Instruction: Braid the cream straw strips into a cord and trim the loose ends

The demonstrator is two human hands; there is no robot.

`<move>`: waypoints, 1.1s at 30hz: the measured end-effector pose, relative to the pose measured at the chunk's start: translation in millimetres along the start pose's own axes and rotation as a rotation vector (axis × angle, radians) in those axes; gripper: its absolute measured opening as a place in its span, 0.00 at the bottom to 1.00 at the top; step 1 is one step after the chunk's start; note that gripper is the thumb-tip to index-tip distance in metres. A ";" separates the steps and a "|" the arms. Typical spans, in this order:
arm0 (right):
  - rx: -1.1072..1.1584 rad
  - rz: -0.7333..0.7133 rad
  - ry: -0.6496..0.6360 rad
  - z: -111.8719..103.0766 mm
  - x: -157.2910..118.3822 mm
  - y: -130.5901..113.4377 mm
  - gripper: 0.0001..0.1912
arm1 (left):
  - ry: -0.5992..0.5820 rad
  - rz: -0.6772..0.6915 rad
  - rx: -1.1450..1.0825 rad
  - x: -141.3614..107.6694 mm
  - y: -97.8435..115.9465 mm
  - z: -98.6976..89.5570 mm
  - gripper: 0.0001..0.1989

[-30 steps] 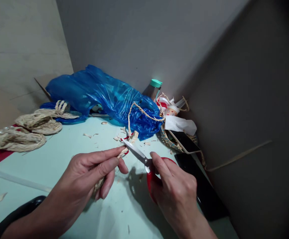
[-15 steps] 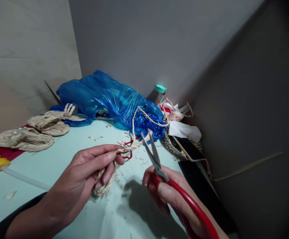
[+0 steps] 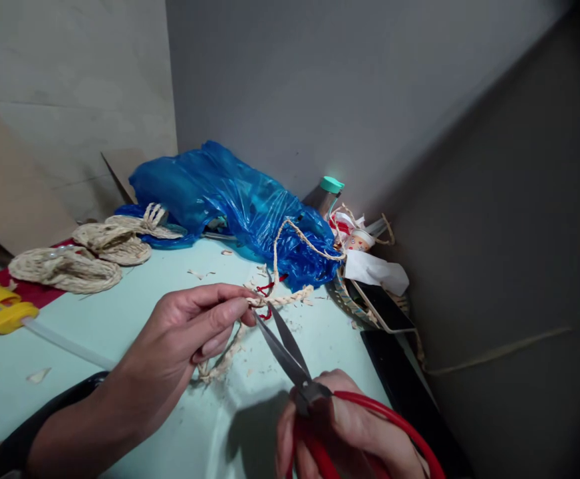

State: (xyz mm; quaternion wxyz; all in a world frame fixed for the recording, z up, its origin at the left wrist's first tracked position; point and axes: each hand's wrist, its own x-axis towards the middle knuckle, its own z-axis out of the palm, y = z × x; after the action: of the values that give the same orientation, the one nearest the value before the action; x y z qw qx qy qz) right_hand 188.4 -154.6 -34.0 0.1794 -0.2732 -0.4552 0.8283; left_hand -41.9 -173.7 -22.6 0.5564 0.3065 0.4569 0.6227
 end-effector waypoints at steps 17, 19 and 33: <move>0.098 -0.039 -0.084 -5.2 5.6 8.1 0.31 | -0.056 -0.056 -0.032 1.6 -2.4 0.2 0.07; 0.068 -0.041 -0.072 -5.0 5.5 8.3 0.33 | -0.054 -0.043 -0.021 1.5 -1.9 -0.9 0.06; 0.038 -0.050 -0.046 -2.0 3.6 6.8 0.29 | -0.046 -0.022 -0.027 2.0 -3.6 0.3 0.04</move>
State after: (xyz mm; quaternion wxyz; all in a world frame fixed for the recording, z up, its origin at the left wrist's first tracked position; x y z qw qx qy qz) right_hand 186.5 -154.9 -41.7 0.1946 -0.2391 -0.4500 0.8381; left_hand -40.6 -171.8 -26.0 0.5776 0.3082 0.4386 0.6156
